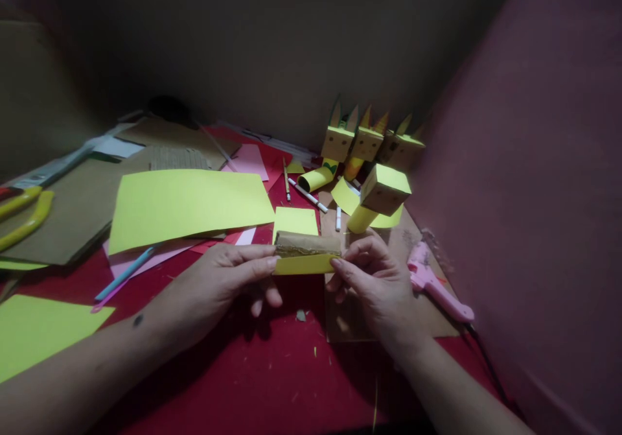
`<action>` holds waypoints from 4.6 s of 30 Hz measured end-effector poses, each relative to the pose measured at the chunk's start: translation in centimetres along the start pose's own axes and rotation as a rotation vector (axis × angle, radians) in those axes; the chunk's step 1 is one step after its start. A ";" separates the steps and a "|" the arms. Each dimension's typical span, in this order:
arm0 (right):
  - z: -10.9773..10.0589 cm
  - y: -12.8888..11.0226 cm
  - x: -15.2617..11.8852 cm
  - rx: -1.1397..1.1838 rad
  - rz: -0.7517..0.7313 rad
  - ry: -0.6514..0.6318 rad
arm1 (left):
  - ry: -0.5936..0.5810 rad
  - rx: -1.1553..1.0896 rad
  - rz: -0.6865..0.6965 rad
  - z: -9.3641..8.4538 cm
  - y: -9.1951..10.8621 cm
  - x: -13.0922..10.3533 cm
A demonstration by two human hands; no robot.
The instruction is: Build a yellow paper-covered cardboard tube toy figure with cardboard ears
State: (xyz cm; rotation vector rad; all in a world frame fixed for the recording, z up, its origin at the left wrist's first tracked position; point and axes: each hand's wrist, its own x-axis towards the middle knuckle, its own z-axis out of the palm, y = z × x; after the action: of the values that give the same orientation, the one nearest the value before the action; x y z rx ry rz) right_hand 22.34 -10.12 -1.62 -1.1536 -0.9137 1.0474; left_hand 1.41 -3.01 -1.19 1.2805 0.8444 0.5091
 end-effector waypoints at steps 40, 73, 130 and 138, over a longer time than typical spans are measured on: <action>0.3 -0.5 -0.5 -0.038 0.008 -0.003 | 0.055 0.119 -0.080 0.5 1.1 -1.0; 0.5 0.2 -0.5 0.049 0.021 -0.044 | 0.163 0.169 -0.049 0.8 1.0 -0.6; 2.8 -1.7 0.8 -0.131 0.112 -0.132 | 0.194 -0.195 0.092 1.7 0.7 -0.5; 3.3 -1.7 0.3 -0.155 0.049 -0.230 | 0.322 -0.127 0.078 2.1 1.0 -0.9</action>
State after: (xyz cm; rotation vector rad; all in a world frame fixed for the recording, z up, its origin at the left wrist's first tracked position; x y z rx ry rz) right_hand 19.55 -9.07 0.67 -1.2047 -1.1692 1.1830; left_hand 2.60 -4.71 0.14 1.1341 1.0141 0.8334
